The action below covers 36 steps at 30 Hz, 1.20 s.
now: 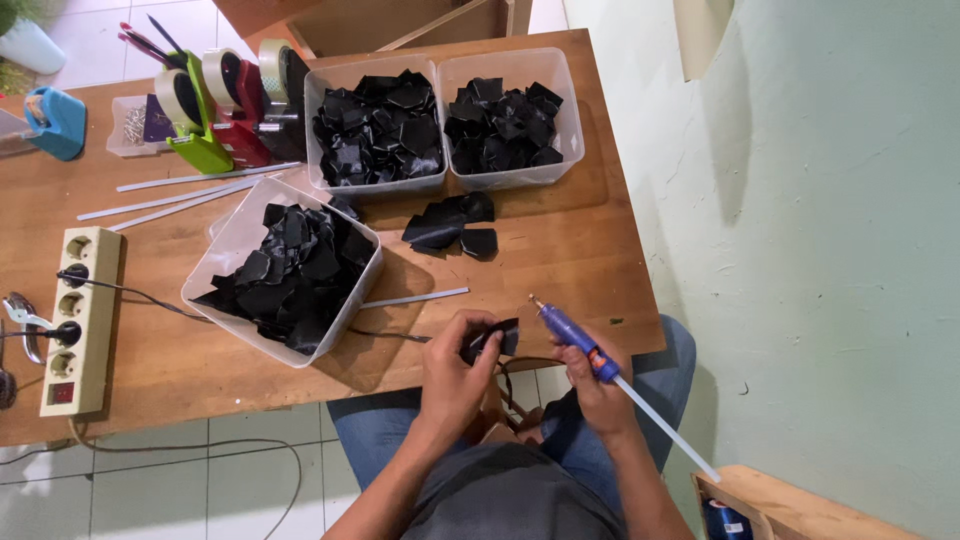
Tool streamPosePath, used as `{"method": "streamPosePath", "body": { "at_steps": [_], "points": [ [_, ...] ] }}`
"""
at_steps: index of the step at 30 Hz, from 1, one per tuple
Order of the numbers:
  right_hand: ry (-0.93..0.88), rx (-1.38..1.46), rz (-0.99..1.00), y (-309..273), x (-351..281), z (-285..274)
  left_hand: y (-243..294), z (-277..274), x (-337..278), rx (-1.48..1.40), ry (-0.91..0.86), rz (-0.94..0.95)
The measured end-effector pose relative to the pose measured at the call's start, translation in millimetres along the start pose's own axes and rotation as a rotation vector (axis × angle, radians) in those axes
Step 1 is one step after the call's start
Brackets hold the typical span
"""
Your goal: The person sits at a wooden table and uses a hot glue gun to apply glue to small black material pieces. They pick up pieces from plastic bins, apply glue, and place them on the table, repeating the process.
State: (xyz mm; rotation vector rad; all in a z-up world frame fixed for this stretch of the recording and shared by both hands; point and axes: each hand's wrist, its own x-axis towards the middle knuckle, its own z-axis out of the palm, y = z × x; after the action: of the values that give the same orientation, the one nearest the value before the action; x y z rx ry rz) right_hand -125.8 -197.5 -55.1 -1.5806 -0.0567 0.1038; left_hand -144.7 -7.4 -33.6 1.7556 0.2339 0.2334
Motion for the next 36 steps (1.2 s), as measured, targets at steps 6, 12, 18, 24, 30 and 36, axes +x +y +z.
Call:
{"method": "streamPosePath", "body": {
  "at_steps": [6,12,18,24,30,36],
  "points": [
    [-0.033,0.130,0.161,39.4,0.3,4.7,-32.4,26.5,-8.9,-0.308,-0.142,-0.284],
    [0.050,0.090,0.134,45.7,2.1,4.5,-33.7,17.7,-2.5,-0.150,-0.391,-0.317],
    [0.006,0.028,0.080,9.3,2.5,7.8,-9.3,5.7,7.0,-0.001,-0.432,-0.248],
    [0.005,0.019,-0.001,26.9,-1.9,6.1,-28.1,6.6,2.7,-0.143,-0.399,-0.300],
    [-0.043,-0.020,-0.131,13.4,-1.2,8.2,-43.7,12.8,-1.0,-0.239,-0.325,-0.352],
    [-0.063,-0.019,-0.165,-4.0,0.9,10.5,-40.9,17.4,-3.7,-0.404,-0.287,-0.479]
  ]
}}
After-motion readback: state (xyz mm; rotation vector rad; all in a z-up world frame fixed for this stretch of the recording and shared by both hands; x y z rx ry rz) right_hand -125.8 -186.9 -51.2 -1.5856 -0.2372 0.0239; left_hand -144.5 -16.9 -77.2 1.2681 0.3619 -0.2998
